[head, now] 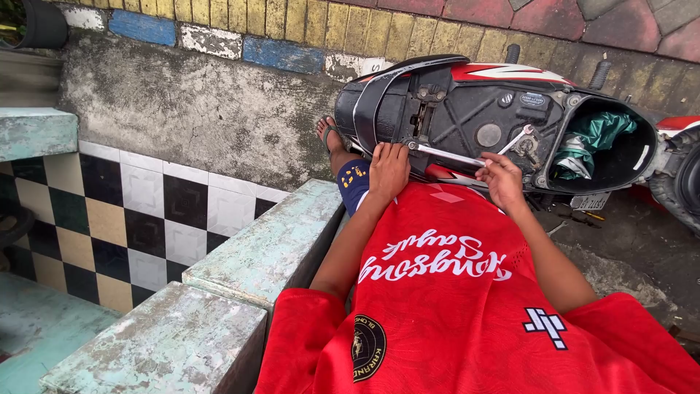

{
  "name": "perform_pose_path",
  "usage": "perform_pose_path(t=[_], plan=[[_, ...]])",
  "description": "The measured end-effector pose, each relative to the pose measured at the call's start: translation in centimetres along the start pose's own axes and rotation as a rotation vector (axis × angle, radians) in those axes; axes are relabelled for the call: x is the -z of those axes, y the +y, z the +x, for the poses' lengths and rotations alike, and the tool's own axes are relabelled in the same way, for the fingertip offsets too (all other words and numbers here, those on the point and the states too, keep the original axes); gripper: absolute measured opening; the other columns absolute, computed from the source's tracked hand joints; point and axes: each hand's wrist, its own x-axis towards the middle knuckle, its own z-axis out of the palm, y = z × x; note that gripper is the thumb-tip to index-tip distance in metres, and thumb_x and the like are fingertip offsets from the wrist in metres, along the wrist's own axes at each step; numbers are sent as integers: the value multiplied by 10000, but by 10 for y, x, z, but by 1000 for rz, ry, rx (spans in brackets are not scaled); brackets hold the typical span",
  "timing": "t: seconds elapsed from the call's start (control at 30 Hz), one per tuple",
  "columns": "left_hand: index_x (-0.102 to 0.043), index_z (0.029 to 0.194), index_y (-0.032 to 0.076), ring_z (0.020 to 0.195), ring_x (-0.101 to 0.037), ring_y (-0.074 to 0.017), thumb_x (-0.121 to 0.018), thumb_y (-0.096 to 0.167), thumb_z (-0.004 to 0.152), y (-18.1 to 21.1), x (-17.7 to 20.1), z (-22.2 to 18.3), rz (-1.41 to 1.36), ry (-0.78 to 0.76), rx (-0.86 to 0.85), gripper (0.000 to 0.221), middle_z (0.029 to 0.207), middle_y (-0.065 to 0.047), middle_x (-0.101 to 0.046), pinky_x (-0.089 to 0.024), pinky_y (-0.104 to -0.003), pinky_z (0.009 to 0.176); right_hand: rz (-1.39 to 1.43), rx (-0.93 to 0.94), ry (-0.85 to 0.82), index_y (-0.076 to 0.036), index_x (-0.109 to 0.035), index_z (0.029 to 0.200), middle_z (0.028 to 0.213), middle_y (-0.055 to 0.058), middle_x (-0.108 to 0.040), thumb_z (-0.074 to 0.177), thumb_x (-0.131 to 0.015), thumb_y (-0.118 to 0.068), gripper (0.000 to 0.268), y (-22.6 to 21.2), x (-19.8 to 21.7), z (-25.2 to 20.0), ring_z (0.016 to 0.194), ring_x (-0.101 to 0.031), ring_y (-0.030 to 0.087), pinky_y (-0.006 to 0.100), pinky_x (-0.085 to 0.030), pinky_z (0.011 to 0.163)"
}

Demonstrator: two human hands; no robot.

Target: Using a wrench to loosen bolts on the rear frame of a motorcycle

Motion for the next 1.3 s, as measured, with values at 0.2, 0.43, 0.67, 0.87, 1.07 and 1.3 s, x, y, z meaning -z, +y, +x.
perform_pose_path(t=[0.2, 0.43, 0.67, 0.87, 1.07, 1.3], plan=[[-638, 1109, 131, 1112, -630, -216, -685, 231, 848, 0, -4, -1, 1, 2, 6, 283, 1033, -55, -649, -280, -418, 1186, 94, 34, 82, -90, -589, 1246, 1112, 220, -739, 1036, -596, -70, 211, -41, -34, 41, 749, -780, 220, 315, -697, 693], [-638, 1108, 133, 1102, -630, -213, -664, 230, 855, 2, 10, 3, 3, 1, 15, 272, 1015, -55, -642, -277, -413, 1192, -113, 121, 83, -118, -508, 1269, 1060, 153, -770, 1017, -638, -108, 284, -101, -128, 112, 605, -737, 135, 238, -658, 520], [-644, 999, 127, 979, -617, -245, -625, 166, 919, 8, 43, 13, 37, -13, -3, 92, 1001, -48, -664, -344, -366, 1136, -567, 145, -74, -119, -511, 1324, 974, 28, -669, 988, -674, -100, 373, -120, -263, 108, 624, -534, 86, 253, -408, 540], [-640, 977, 123, 949, -608, -247, -621, 148, 920, 7, 46, 13, 18, -12, -3, 65, 961, -47, -647, -365, -364, 1118, -910, 268, -64, -164, -518, 1297, 796, -36, -705, 976, -692, -166, 365, -112, -288, 88, 720, -612, 132, 342, -439, 686], [-626, 958, 134, 942, -601, -245, -617, 143, 908, 8, 45, 14, 30, 3, -11, 52, 943, -40, -636, -347, -360, 1129, -877, 279, -133, -191, -482, 1336, 800, -3, -746, 1043, -597, -118, 324, -120, -287, 76, 682, -612, 134, 362, -455, 671], [-598, 928, 131, 935, -603, -240, -593, 136, 923, 8, 47, 15, 26, 2, 9, 9, 915, -45, -636, -336, -349, 1137, -532, 104, 12, -187, -551, 1306, 780, 9, -697, 1046, -600, -124, 272, -118, -263, 96, 631, -562, 104, 297, -374, 576]])
